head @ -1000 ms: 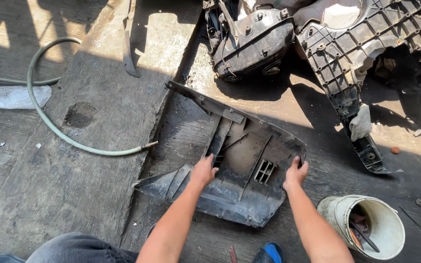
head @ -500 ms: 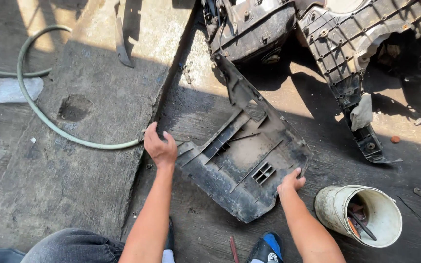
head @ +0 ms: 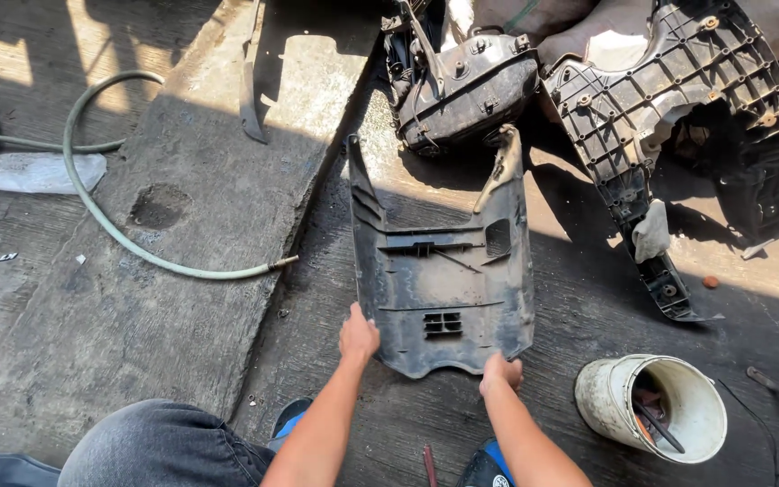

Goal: Cleaning motorcycle plastic body parts using a brush and water from a hose

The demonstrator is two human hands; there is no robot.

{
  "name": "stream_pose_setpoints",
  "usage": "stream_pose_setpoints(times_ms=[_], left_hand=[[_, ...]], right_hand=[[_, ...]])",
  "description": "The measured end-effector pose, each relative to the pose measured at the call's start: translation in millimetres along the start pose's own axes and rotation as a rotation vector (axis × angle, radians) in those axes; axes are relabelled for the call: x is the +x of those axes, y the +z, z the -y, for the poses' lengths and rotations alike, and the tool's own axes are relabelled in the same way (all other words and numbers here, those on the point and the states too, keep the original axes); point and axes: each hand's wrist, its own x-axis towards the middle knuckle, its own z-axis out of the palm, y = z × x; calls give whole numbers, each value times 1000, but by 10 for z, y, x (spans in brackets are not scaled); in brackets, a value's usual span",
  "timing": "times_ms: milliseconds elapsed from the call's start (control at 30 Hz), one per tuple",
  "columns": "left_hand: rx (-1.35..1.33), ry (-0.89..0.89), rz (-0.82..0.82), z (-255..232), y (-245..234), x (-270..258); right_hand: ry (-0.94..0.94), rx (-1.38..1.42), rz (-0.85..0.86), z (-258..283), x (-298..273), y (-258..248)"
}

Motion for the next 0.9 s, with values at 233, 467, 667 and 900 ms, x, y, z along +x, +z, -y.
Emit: stream_pose_setpoints(times_ms=[233, 467, 667, 900], left_hand=[[25, -5, -2, -332, -822, 48], [-121, -1, -43, -337, -866, -45], [-316, 24, -281, -187, -745, 130], [250, -29, -697, 327, -1526, 952]], right_hand=[[-262, -9, 37, 439, -203, -302], [-475, 91, -145, 410, -416, -329], [-550, 67, -197, 353, -371, -338], [-440, 160, -112, 668, -965, -797]])
